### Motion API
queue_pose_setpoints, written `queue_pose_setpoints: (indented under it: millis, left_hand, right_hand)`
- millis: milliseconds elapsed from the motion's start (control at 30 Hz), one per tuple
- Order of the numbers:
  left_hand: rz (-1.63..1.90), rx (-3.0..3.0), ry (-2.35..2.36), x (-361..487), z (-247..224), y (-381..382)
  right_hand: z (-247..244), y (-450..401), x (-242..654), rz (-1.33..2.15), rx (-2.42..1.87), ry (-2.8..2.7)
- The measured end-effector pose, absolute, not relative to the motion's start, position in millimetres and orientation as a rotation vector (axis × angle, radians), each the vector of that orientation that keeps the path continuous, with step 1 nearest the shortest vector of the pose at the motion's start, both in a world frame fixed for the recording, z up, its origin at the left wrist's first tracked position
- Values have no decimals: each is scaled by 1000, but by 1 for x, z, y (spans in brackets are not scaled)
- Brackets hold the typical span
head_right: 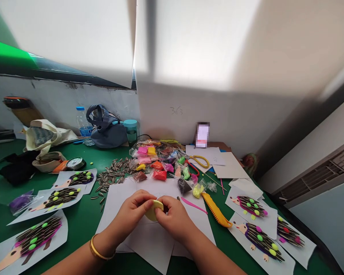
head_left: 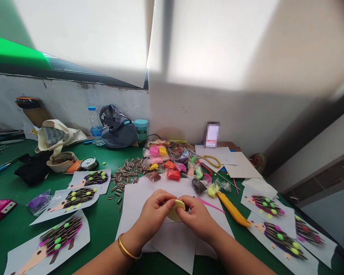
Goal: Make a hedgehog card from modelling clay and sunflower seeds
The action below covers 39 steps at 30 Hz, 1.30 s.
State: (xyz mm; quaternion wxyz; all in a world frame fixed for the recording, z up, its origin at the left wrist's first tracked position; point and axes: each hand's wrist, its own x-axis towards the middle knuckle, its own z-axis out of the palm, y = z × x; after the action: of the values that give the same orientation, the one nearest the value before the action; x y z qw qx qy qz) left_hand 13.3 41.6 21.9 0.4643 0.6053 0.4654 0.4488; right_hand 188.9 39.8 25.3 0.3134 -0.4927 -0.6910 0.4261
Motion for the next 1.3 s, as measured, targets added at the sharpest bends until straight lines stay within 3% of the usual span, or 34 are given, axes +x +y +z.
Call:
queue_pose_setpoints:
  millis: [1300]
  left_hand:
    - [1061, 1272, 1093, 17, 17, 42]
  right_hand:
    - [21, 41, 193, 1134, -1167, -1734]
